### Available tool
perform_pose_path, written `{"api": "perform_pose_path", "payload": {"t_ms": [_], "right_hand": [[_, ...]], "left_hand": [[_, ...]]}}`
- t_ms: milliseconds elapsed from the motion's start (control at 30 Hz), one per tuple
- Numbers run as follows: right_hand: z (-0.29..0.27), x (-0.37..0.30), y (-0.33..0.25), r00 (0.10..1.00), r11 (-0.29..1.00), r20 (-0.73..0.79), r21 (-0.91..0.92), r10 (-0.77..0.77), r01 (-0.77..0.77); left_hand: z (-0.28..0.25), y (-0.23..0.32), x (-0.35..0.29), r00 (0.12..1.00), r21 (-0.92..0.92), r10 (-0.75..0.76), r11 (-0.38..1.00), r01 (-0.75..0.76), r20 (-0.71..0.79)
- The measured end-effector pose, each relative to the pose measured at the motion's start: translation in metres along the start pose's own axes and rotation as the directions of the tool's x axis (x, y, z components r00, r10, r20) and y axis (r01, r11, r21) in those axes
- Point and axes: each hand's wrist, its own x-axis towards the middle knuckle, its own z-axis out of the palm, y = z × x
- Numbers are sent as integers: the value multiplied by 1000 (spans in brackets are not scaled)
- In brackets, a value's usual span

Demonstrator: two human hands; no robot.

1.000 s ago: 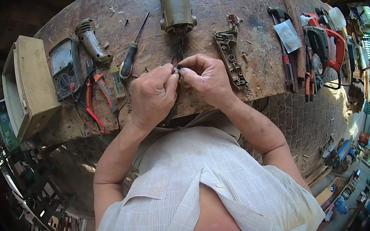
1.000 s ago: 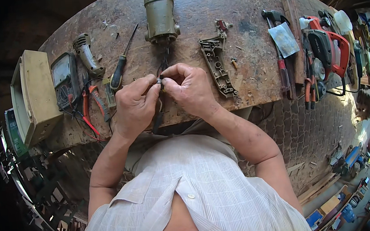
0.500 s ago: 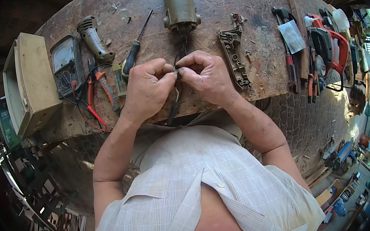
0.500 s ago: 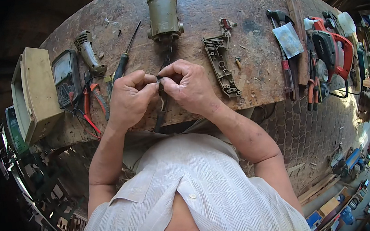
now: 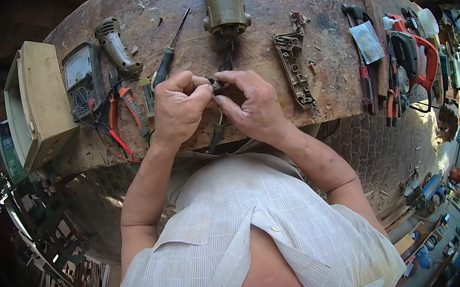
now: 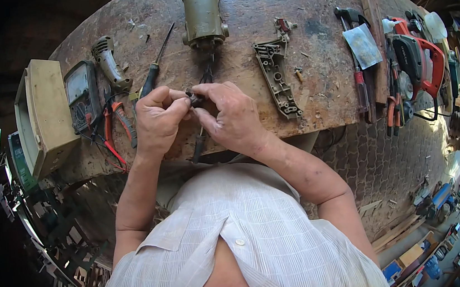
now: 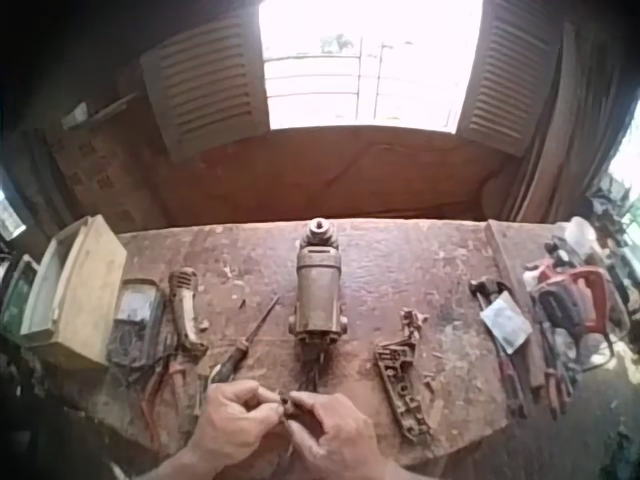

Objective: The person removes tape from the electrical switch of a disassembled tool, walks across the workshop to retrieve plastic wrapping and a lighter, wraps the plastic around the switch wiring, and heats it with the lighter.

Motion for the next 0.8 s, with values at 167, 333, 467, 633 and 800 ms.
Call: {"api": "perform_pose_path", "payload": {"t_ms": [167,333,467,633,800], "right_hand": [[-1,-3,10,973,953,84,199,217,-230],[-3,-3,9,920,774,187,499,344,-390],[3,-8,17,963,791,64,557,262,-253],[-2,-4,15,938,688,152,645,313,-334],[-12,2,20,877,511,326,718,354,-473]], "left_hand": [[0,-2,1,999,-127,2,992,4,47],[3,9,-1,986,7,151,988,-152,75],[4,5,3,927,161,367,913,-376,82],[1,13,11,838,291,517,786,-546,176],[2,12,13,681,376,677,575,-727,279]]}}
